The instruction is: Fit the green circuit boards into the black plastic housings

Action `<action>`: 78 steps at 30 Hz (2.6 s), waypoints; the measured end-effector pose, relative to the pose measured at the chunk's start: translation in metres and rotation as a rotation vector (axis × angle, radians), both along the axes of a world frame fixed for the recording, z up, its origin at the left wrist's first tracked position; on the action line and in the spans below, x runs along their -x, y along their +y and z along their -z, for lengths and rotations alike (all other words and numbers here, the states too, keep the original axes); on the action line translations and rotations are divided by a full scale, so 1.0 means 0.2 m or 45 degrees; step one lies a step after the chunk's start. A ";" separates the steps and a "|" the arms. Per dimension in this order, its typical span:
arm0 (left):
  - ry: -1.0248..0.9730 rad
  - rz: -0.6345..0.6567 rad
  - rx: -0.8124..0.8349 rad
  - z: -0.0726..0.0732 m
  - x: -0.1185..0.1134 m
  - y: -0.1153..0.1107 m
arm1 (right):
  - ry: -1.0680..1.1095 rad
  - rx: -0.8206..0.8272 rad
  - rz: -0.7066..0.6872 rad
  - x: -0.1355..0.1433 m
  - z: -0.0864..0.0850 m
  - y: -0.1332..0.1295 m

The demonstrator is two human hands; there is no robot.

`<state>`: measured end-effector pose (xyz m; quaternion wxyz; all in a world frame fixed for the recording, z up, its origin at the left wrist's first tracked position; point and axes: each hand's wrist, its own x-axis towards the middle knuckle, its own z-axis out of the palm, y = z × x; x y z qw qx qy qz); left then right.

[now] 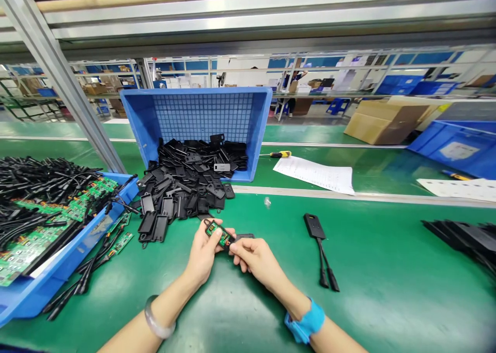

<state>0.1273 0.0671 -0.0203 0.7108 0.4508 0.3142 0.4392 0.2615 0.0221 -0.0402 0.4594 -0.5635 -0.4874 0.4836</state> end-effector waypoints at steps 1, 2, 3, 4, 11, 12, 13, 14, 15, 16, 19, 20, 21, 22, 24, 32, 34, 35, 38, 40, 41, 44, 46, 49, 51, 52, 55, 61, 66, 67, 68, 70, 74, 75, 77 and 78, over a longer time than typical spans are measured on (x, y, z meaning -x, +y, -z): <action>0.019 -0.015 -0.021 0.00 0.00 0.00 | -0.042 -0.001 0.024 0.00 0.00 0.00; 0.041 -0.029 -0.047 0.00 0.00 -0.01 | -0.097 -0.008 0.056 0.01 0.00 0.00; 0.061 -0.040 -0.069 -0.01 0.00 -0.01 | -0.153 -0.021 0.087 0.01 0.00 -0.01; 0.076 -0.044 -0.083 -0.01 0.00 -0.01 | -0.203 -0.042 0.107 0.02 -0.01 -0.01; 0.275 0.112 0.003 -0.01 0.01 0.03 | -0.491 -0.356 0.063 -0.01 -0.09 -0.05; 0.321 0.178 -0.018 0.00 0.01 0.03 | -0.546 -0.452 0.114 -0.02 -0.09 -0.05; 0.364 0.255 -0.045 0.00 0.01 0.03 | -0.612 -0.558 0.152 -0.04 -0.09 -0.05; 0.404 0.332 -0.070 0.01 0.01 0.02 | -0.693 -0.661 0.164 -0.05 -0.09 -0.05; 0.440 0.393 -0.095 0.02 0.01 0.02 | -0.784 -0.752 0.158 -0.06 -0.09 -0.04; 0.470 0.436 -0.117 0.02 0.01 0.02 | -0.878 -0.827 0.144 -0.07 -0.08 -0.04; 0.547 0.477 -0.159 0.03 0.01 0.02 | -1.131 -0.970 0.086 -0.09 -0.06 -0.03; 0.571 0.485 -0.174 0.03 0.01 0.02 | -1.191 -1.000 0.074 -0.09 -0.06 -0.03; 0.594 0.492 -0.192 0.03 0.01 0.02 | -1.234 -1.026 0.065 -0.09 -0.05 -0.03; 0.616 0.497 -0.211 0.03 0.01 0.02 | -1.261 -1.043 0.057 -0.09 -0.05 -0.03; 0.654 0.505 -0.245 0.03 0.01 0.02 | -1.272 -1.056 0.055 -0.09 -0.05 -0.03; 0.799 0.499 -0.345 0.05 0.01 0.03 | -1.188 -1.003 -0.011 -0.10 -0.04 -0.01; 0.818 0.513 -0.353 0.05 0.01 0.03 | -1.259 -0.978 -0.051 -0.09 -0.05 -0.01; 0.813 0.521 -0.348 0.05 0.01 0.03 | -1.300 -0.957 -0.066 -0.08 -0.05 -0.01; 0.725 0.512 -0.249 0.05 0.01 0.04 | -1.255 -0.842 -0.101 -0.07 -0.06 -0.02; 0.646 0.448 -0.112 0.04 0.01 0.05 | -1.107 -0.739 -0.045 -0.11 -0.06 0.01; 0.609 0.413 -0.045 0.04 0.01 0.05 | -1.072 -0.696 0.024 -0.14 -0.06 0.04; 0.518 0.371 0.070 0.03 0.01 0.06 | -1.182 -0.627 0.316 -0.32 -0.04 0.16; 0.464 0.381 0.079 0.02 0.02 0.05 | -1.236 -0.612 0.417 -0.45 -0.02 0.24; 0.383 0.362 0.074 0.01 0.03 0.05 | -1.273 -0.593 0.469 -0.59 -0.02 0.32; 0.323 0.327 0.075 0.01 0.04 0.06 | -1.283 -0.567 0.462 -0.62 -0.02 0.34; 0.297 0.308 0.077 0.01 0.04 0.06 | -1.284 -0.551 0.449 -0.61 -0.02 0.34; 0.242 0.260 0.070 0.03 0.05 0.08 | -1.269 -0.506 0.338 -0.52 -0.04 0.29; 0.184 0.180 0.158 0.03 0.05 0.09 | -1.174 -0.481 -0.239 -0.30 -0.05 0.11; 0.187 0.215 0.135 0.02 0.06 0.09 | -1.312 -0.579 -0.176 -0.26 -0.07 0.06; 0.187 0.219 0.120 0.02 0.06 0.09 | -1.296 -0.562 -0.104 -0.26 -0.07 0.06; 0.188 0.221 0.107 0.02 0.06 0.09 | -1.231 -0.527 -0.026 -0.25 -0.07 0.06; 0.201 0.243 0.091 0.02 0.05 0.09 | -0.972 -0.448 0.100 -0.24 -0.08 0.06; 0.303 0.372 0.040 0.02 0.04 0.08 | -0.472 -0.432 0.086 -0.20 -0.12 0.03; 0.323 0.415 0.017 0.03 0.04 0.07 | -0.385 -0.447 0.055 -0.19 -0.13 0.03; 0.333 0.490 -0.022 0.04 0.03 0.07 | -0.203 -0.460 0.026 -0.17 -0.14 0.02; 0.324 0.522 -0.033 0.04 0.03 0.06 | -0.126 -0.451 0.031 -0.16 -0.13 0.02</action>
